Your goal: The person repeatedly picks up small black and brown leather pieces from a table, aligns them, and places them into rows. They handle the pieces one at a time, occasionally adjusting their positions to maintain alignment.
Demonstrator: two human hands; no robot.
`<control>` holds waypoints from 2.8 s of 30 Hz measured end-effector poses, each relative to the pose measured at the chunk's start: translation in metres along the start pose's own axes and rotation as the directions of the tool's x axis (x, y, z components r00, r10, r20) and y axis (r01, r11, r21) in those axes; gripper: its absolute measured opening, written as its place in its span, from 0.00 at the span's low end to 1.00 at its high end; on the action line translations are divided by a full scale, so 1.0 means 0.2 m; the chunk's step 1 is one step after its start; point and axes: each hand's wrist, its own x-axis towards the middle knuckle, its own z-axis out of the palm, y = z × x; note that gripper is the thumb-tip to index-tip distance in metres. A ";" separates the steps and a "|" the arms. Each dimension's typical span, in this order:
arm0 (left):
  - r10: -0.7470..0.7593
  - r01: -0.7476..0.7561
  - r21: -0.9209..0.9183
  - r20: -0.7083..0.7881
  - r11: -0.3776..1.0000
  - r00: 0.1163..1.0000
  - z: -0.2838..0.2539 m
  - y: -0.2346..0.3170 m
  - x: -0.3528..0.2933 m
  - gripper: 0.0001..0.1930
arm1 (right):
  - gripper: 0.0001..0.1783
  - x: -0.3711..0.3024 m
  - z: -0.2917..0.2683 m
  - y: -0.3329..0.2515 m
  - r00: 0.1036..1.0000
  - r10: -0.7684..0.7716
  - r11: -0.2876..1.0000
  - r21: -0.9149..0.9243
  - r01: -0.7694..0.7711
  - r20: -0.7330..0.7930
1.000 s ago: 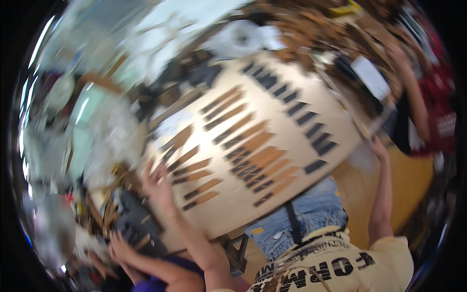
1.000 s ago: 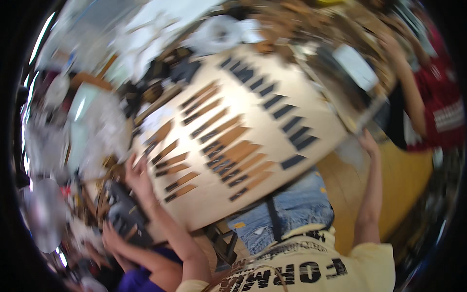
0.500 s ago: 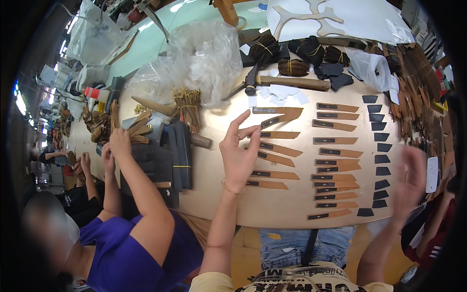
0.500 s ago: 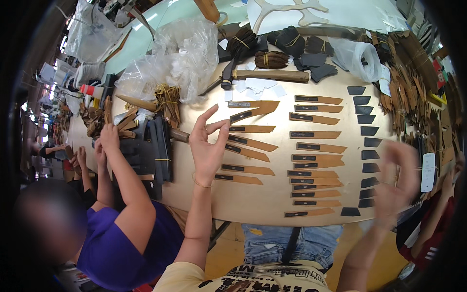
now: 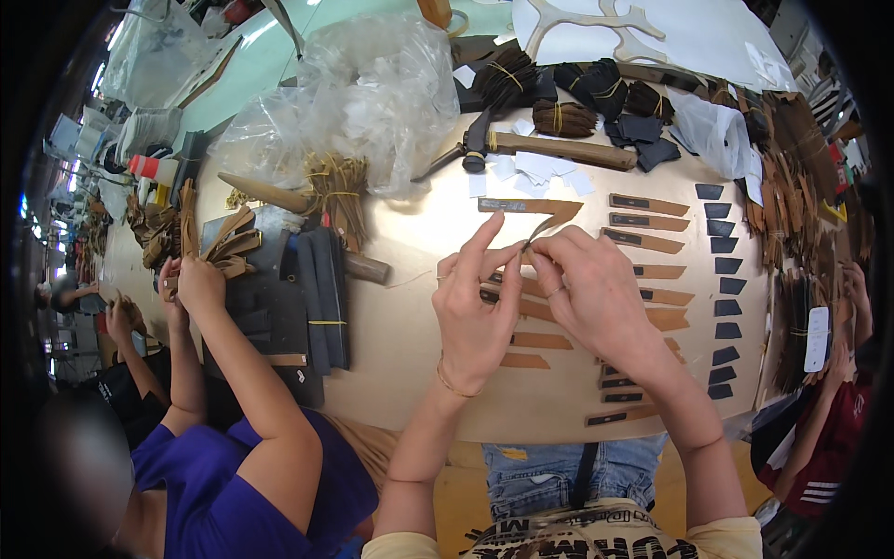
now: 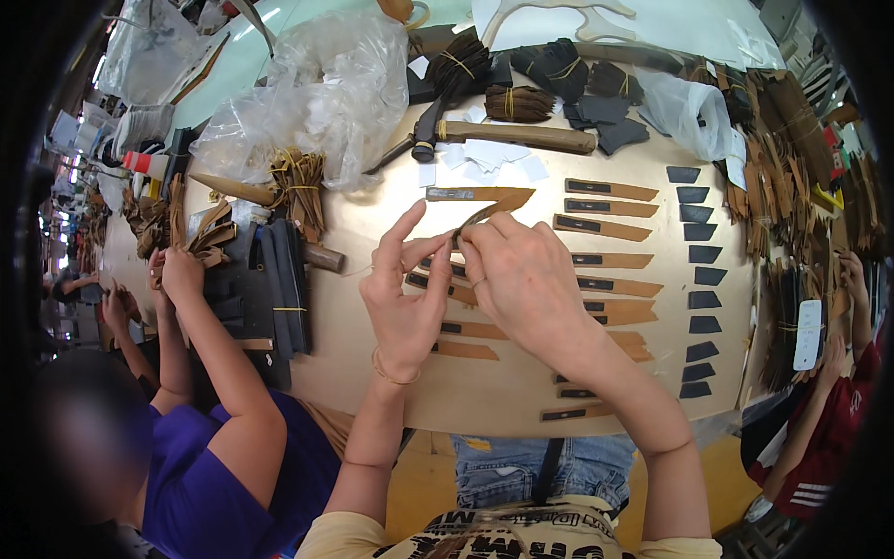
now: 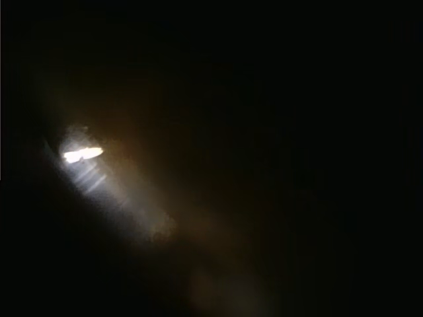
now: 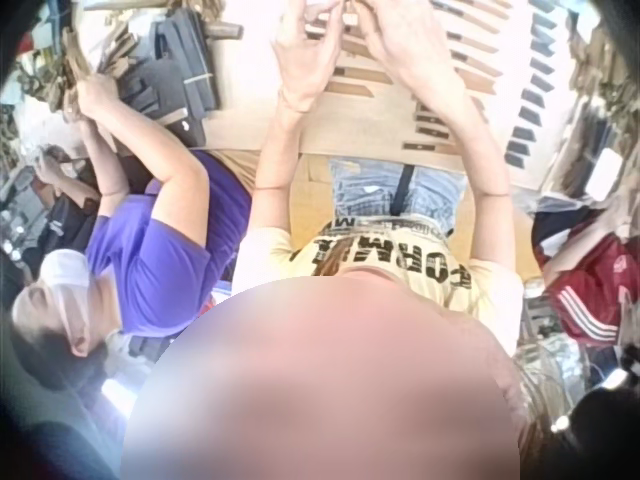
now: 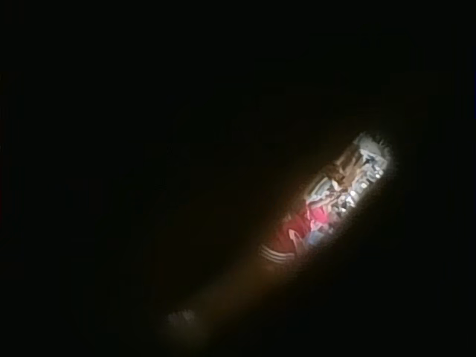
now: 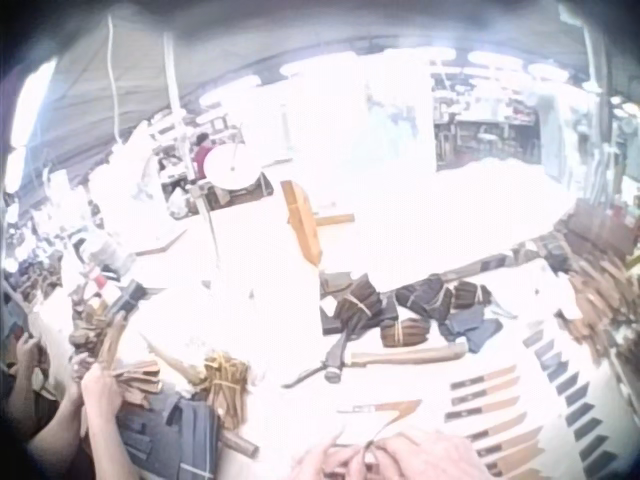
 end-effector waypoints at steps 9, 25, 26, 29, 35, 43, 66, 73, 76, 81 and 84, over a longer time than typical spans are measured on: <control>-0.129 0.129 -0.087 -0.003 0.988 0.992 -0.01 0.00 0.00 0.22 | 0.04 0.00 0.02 0.03 0.999 0.022 0.999 0.048 -0.020 -0.031; -0.243 0.241 0.139 -0.005 0.960 0.970 -0.04 -0.17 0.06 0.12 | 0.14 -0.15 -0.23 0.48 0.821 0.564 0.336 0.884 -0.324 0.087; -0.178 0.177 0.218 -0.014 0.960 0.984 -0.04 -0.18 0.06 0.12 | 0.14 -0.16 -0.24 0.50 0.874 0.479 0.286 0.926 -0.245 0.083; -0.066 0.071 0.365 -0.025 0.928 0.997 0.00 -0.22 0.10 0.12 | 0.16 -0.20 -0.27 0.55 0.914 0.395 0.126 0.980 -0.153 0.092; -0.171 0.150 0.399 0.016 0.905 0.985 0.09 -0.31 0.17 0.10 | 0.18 -0.23 -0.28 0.52 0.928 0.352 0.050 0.987 -0.150 0.123; -0.268 0.256 0.303 -0.002 0.918 0.963 0.13 -0.32 0.18 0.09 | 0.09 -0.20 -0.24 0.41 0.849 0.392 0.122 0.895 -0.430 0.355; -0.248 0.302 -0.214 0.246 0.929 0.937 -0.05 0.14 0.09 0.29 | 0.07 -0.16 -0.02 0.08 0.987 -0.008 0.970 0.240 0.047 -0.160; -0.022 0.013 0.054 0.166 0.998 0.986 -0.02 0.25 0.03 0.32 | 0.07 -0.17 -0.05 0.03 0.991 0.001 0.962 0.271 0.036 -0.135; 0.032 -0.052 0.119 0.159 0.991 0.987 -0.01 0.25 0.01 0.32 | 0.07 -0.17 -0.05 0.03 0.989 0.015 0.960 0.280 0.028 -0.149; 0.060 -0.077 0.132 0.131 0.988 0.990 0.00 0.26 0.00 0.32 | 0.06 -0.16 -0.06 0.02 0.986 0.073 0.951 0.308 -0.023 -0.151; -0.029 0.027 0.023 0.118 0.999 0.993 -0.01 0.26 0.01 0.31 | 0.05 -0.15 -0.07 0.03 0.983 0.127 0.918 0.391 -0.066 -0.132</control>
